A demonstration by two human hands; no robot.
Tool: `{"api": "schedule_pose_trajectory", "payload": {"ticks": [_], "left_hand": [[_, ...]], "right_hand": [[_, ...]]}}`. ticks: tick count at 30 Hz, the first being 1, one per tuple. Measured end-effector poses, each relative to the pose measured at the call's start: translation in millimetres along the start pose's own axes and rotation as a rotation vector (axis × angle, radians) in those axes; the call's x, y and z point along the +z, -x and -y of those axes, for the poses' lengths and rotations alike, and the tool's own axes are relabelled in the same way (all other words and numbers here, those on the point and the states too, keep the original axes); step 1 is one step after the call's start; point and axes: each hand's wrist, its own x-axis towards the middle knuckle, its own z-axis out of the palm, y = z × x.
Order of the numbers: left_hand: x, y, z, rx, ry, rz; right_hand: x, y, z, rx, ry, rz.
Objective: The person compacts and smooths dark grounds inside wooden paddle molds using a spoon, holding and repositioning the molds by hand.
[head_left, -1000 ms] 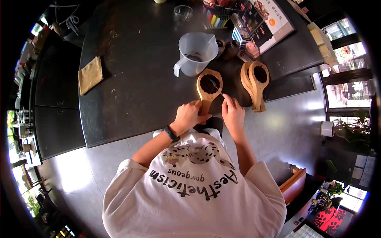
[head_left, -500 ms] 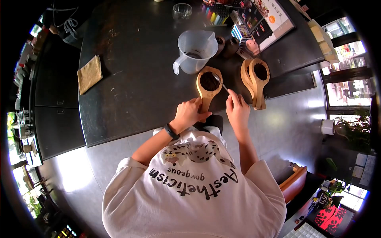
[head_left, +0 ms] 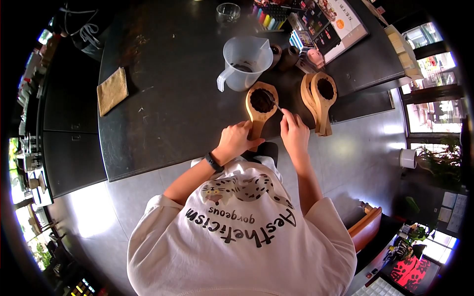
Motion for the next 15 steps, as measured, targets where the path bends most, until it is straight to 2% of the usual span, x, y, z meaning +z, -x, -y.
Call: {"api": "schedule_pose_trajectory", "payload": {"ticks": [15], "left_hand": [[0, 1, 1, -0.012, 0.029, 0.018]], "right_hand": [[-6, -2, 12, -0.032, -0.065, -0.061]]}}
